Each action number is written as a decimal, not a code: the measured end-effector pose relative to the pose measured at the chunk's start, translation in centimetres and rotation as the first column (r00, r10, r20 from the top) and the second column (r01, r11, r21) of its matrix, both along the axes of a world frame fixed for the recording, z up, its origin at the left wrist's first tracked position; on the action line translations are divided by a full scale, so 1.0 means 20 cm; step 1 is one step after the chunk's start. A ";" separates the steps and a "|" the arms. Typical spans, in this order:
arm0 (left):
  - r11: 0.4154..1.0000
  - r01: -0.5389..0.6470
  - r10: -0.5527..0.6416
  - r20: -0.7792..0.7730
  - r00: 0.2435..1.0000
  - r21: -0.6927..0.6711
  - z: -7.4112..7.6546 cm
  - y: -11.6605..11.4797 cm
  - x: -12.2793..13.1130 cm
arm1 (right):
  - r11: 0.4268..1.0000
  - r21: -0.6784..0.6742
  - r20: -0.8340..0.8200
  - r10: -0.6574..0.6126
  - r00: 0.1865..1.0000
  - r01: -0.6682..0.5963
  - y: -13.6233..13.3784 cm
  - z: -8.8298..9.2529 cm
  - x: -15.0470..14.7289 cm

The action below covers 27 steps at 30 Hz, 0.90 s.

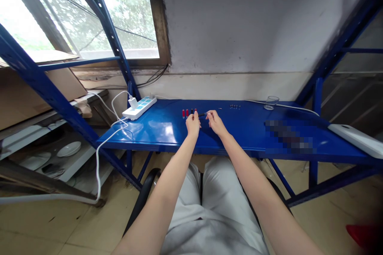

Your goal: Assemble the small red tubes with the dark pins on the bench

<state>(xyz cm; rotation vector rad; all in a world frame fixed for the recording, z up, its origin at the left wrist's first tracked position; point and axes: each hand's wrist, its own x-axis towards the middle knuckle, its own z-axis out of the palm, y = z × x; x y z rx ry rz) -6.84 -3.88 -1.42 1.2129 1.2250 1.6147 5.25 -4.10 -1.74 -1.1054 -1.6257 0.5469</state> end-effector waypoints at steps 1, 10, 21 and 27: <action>1.000 0.003 -0.003 -0.013 1.000 0.007 0.00 0.00 0.00 | 1.000 0.012 0.015 -0.010 1.000 0.009 -0.01 0.01 0.00; 0.997 -0.019 0.022 -0.049 0.999 0.072 0.02 -0.03 -0.01 | 0.985 0.102 0.052 -0.147 0.988 0.141 -0.06 0.05 0.00; 0.995 0.087 -0.087 -0.006 0.996 0.044 0.03 -0.02 0.00 | 0.985 -0.170 -0.402 -0.082 0.912 0.014 -0.02 0.06 0.04; 0.988 0.144 -0.147 0.049 0.988 0.061 0.04 -0.02 0.01 | 0.909 -0.311 -0.421 0.130 0.898 -0.278 -0.02 0.05 0.03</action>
